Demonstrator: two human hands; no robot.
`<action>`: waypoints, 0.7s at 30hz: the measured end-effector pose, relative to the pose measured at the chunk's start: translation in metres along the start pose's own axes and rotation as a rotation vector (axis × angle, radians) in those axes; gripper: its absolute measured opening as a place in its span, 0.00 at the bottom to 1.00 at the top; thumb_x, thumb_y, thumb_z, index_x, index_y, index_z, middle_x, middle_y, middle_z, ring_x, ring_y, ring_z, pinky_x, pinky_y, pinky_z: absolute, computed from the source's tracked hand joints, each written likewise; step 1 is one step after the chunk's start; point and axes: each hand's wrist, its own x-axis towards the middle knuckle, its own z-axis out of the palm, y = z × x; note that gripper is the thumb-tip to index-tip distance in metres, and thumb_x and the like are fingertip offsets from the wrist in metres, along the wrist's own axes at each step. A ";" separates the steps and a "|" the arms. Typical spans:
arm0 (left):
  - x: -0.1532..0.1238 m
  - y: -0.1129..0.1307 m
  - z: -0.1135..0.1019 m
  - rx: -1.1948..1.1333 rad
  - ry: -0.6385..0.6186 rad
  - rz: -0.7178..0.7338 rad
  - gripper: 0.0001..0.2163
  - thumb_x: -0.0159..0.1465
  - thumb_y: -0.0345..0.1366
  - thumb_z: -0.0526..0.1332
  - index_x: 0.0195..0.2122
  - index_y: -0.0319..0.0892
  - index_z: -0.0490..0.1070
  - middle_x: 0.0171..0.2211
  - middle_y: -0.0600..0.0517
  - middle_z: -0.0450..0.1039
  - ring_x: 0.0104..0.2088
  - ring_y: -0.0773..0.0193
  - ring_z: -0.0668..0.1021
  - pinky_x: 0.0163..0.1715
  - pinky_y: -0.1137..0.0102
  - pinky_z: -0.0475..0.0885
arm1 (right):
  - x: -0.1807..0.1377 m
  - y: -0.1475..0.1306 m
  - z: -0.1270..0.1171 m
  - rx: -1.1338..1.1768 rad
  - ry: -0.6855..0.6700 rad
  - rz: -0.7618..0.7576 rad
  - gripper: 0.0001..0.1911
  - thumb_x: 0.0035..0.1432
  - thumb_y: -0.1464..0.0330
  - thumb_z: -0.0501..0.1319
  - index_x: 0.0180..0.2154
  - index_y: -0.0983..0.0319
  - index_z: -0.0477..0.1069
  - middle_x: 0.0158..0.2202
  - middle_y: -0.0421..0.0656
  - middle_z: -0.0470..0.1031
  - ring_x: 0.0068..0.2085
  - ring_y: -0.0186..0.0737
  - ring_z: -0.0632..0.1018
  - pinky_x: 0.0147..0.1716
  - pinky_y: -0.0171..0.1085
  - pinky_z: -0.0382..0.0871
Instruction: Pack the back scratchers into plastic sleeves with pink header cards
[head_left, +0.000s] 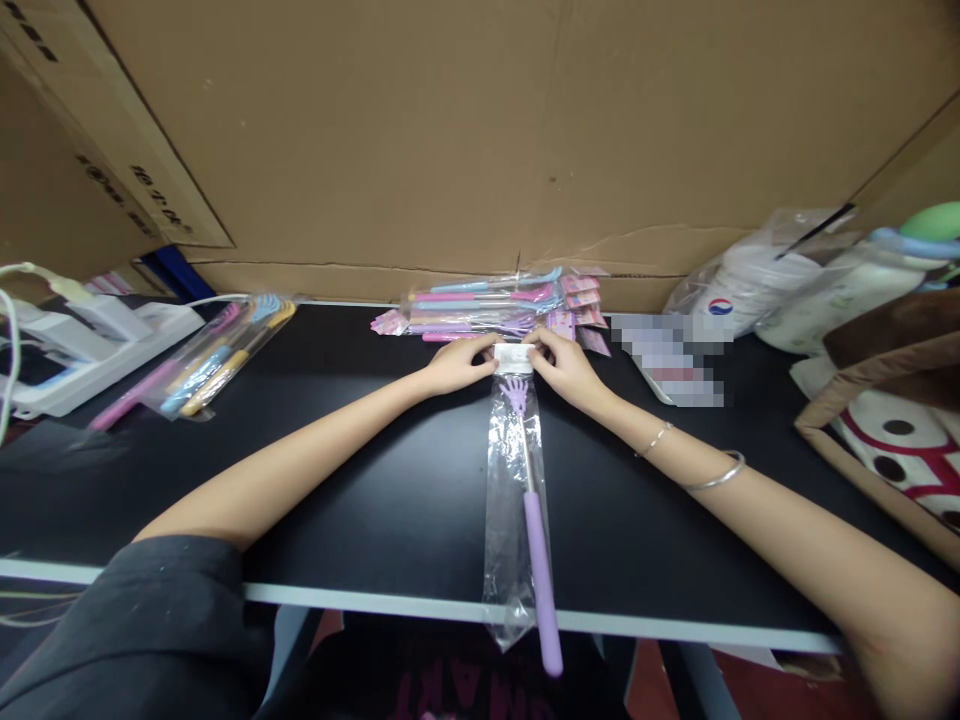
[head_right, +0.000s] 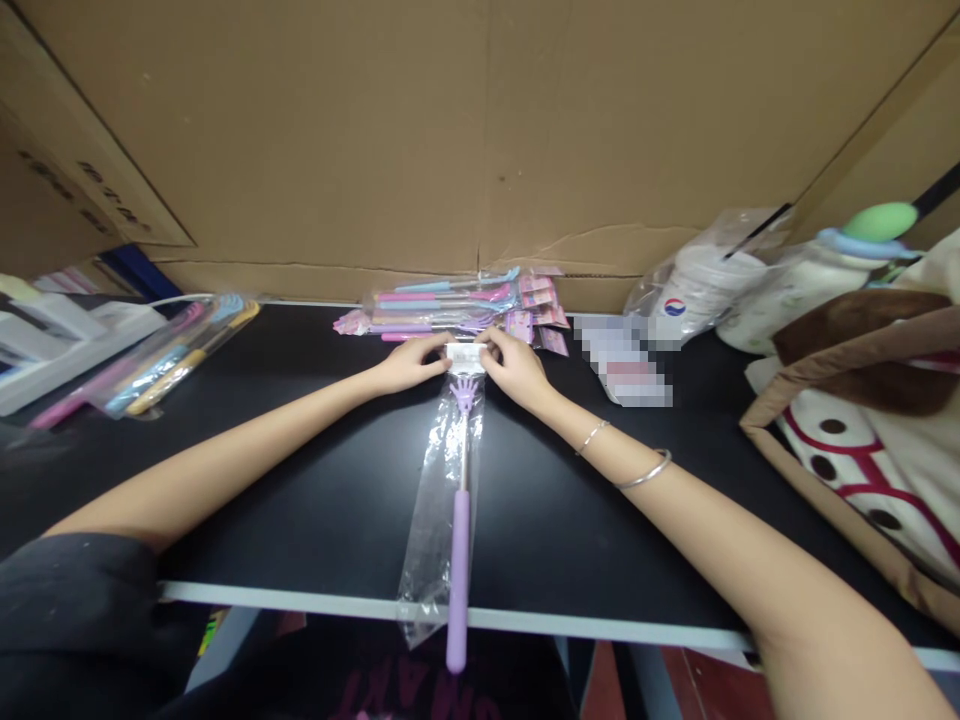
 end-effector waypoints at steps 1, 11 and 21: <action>0.001 -0.001 0.000 -0.031 0.005 0.009 0.08 0.62 0.36 0.57 0.42 0.41 0.68 0.38 0.50 0.76 0.40 0.60 0.77 0.45 0.65 0.69 | 0.001 0.002 0.000 0.031 -0.003 0.010 0.06 0.58 0.65 0.55 0.35 0.60 0.67 0.29 0.41 0.71 0.31 0.39 0.71 0.34 0.38 0.63; 0.003 -0.002 -0.003 -0.328 0.049 0.023 0.18 0.68 0.46 0.52 0.52 0.40 0.69 0.40 0.48 0.76 0.39 0.62 0.77 0.37 0.70 0.71 | 0.004 0.011 0.004 0.259 -0.044 0.067 0.11 0.57 0.59 0.59 0.37 0.59 0.65 0.27 0.39 0.73 0.32 0.40 0.77 0.39 0.41 0.68; -0.002 0.011 -0.002 -0.222 -0.010 0.087 0.22 0.65 0.45 0.59 0.58 0.41 0.64 0.38 0.49 0.77 0.38 0.64 0.78 0.38 0.71 0.69 | 0.004 0.012 0.004 0.194 -0.036 0.063 0.14 0.49 0.63 0.63 0.36 0.59 0.64 0.29 0.39 0.74 0.32 0.40 0.75 0.36 0.38 0.66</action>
